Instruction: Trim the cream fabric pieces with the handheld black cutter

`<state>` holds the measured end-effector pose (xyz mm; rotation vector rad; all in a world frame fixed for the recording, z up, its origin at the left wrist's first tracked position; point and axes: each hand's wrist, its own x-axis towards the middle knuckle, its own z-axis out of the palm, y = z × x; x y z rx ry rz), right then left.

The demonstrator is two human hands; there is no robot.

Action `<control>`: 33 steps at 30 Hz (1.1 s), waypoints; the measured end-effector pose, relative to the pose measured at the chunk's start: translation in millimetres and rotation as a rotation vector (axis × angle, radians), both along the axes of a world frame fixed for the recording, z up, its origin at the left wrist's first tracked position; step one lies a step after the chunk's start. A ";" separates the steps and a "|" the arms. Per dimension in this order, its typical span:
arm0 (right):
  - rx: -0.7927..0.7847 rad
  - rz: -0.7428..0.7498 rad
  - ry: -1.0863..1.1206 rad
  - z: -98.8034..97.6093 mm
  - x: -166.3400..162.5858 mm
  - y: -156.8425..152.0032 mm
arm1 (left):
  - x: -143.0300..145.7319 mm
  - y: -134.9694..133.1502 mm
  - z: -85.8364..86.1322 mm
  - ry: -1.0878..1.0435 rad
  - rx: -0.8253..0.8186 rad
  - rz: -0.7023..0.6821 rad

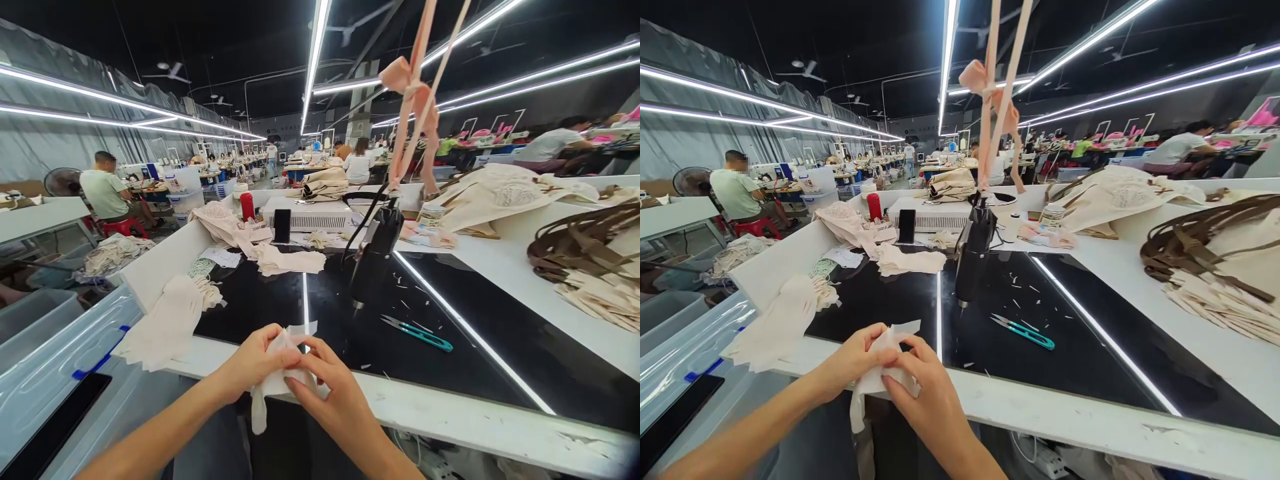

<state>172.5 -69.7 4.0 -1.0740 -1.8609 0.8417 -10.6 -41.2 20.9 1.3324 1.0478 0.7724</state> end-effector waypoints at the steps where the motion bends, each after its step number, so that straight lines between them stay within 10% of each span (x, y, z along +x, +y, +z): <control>1: -0.037 0.005 0.003 -0.2 0.3 1.1 | -0.4 0.9 -1.6 -0.026 -0.029 0.012; 33: -0.568 -0.180 0.637 -3.9 21.1 15.7 | 18.4 20.4 -2.1 -0.074 -0.115 -0.014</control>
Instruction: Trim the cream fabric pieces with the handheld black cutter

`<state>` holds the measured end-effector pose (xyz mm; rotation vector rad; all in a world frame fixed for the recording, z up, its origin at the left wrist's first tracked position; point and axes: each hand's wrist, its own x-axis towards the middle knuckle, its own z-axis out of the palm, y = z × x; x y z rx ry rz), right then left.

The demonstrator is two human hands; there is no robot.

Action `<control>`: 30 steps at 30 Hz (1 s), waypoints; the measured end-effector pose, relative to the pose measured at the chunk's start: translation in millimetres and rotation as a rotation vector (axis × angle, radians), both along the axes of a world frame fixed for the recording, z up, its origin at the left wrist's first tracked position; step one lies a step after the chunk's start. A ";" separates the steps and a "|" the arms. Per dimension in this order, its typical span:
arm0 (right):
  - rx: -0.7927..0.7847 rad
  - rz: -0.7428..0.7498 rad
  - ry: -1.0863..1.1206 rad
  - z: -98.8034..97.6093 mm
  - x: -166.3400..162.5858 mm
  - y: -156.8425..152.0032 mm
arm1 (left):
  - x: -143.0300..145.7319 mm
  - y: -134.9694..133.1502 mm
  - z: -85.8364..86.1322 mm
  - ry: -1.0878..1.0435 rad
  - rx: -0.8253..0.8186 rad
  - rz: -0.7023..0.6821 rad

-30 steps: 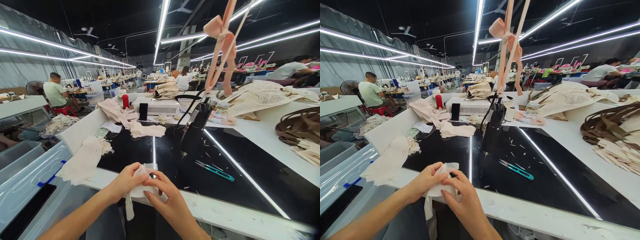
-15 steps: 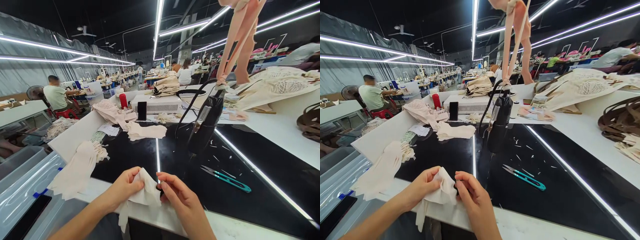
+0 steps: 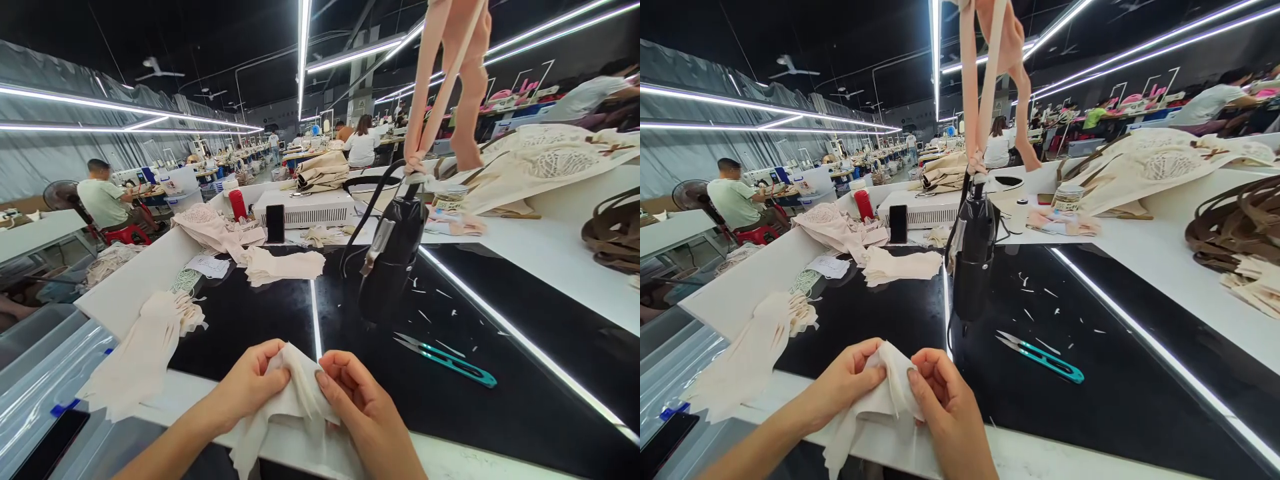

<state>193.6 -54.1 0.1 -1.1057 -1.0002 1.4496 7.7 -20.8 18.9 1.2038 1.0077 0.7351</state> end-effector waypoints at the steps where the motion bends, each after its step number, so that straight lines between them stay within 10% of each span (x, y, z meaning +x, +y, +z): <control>1: 0.015 0.002 -0.023 0.3 1.5 -0.2 | 0.0 0.3 -1.3 0.002 -0.003 0.004; 30: 0.564 -0.147 -0.790 -19.6 7.8 -7.8 | 1.5 -2.6 -4.5 0.062 0.091 -0.006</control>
